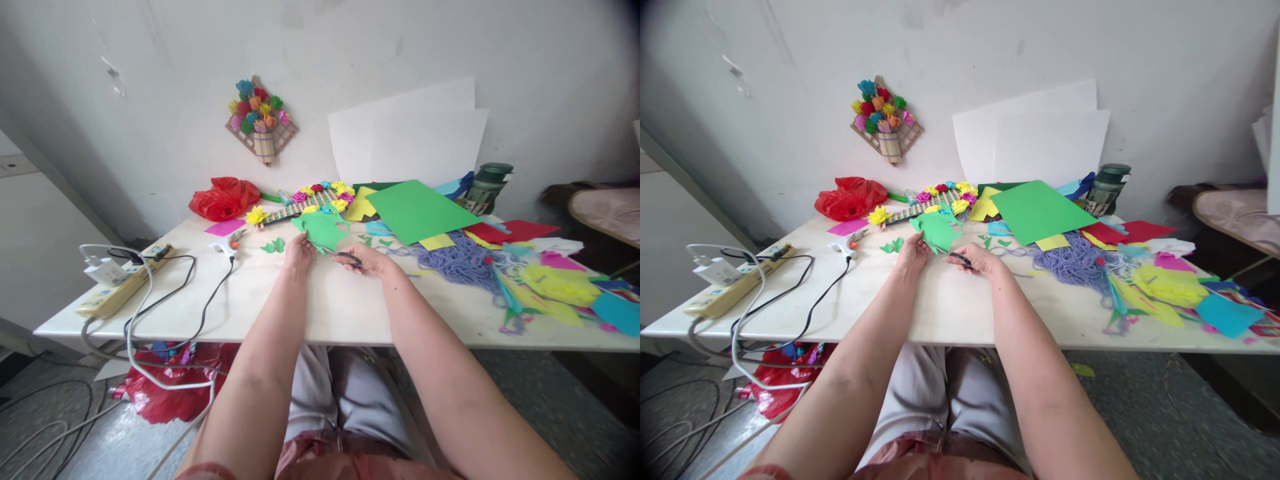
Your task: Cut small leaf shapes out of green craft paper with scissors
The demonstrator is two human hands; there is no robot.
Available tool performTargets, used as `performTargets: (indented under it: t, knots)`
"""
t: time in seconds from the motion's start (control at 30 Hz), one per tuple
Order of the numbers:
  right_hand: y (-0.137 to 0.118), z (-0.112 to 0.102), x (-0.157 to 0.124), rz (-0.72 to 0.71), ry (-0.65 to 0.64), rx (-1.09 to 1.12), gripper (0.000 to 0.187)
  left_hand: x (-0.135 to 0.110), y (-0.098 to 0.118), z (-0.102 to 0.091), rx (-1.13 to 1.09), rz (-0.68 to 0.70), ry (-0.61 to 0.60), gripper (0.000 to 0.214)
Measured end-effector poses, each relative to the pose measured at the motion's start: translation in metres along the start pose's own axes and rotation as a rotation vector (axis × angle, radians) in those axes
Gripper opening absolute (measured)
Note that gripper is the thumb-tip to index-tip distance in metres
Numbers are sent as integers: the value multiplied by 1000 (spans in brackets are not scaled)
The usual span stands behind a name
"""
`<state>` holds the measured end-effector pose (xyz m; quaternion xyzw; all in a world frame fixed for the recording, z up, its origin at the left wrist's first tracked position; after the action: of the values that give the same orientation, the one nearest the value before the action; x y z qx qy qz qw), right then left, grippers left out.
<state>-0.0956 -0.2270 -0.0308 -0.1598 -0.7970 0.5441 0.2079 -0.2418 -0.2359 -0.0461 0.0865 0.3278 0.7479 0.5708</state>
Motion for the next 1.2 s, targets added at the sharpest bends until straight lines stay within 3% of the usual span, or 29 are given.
performTargets:
  t: [0.2, 0.5, 1.2]
  knots:
    - [-2, 2, -3, 33, 2, 22, 30, 4, 9, -7, -70, 48, 33, 3]
    - [5, -1, -2, 38, 4, 84, 23, 2, 10, -6, -54, 61, 22, 7]
    - [10, -5, -1, 37, 14, 11, 31, 4, 9, -8, -54, 43, 43, 7]
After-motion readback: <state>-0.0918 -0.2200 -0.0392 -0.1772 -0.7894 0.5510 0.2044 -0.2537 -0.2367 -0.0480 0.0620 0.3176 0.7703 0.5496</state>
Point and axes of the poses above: each hand's wrist, its own x-axis towards the middle knuckle, its own z-axis out of the palm, y = z × x, the point moved 9 cm from there along x, towards the middle knuckle, and after that the axes turned 12 degrees about -z, right-handed, at the moved point
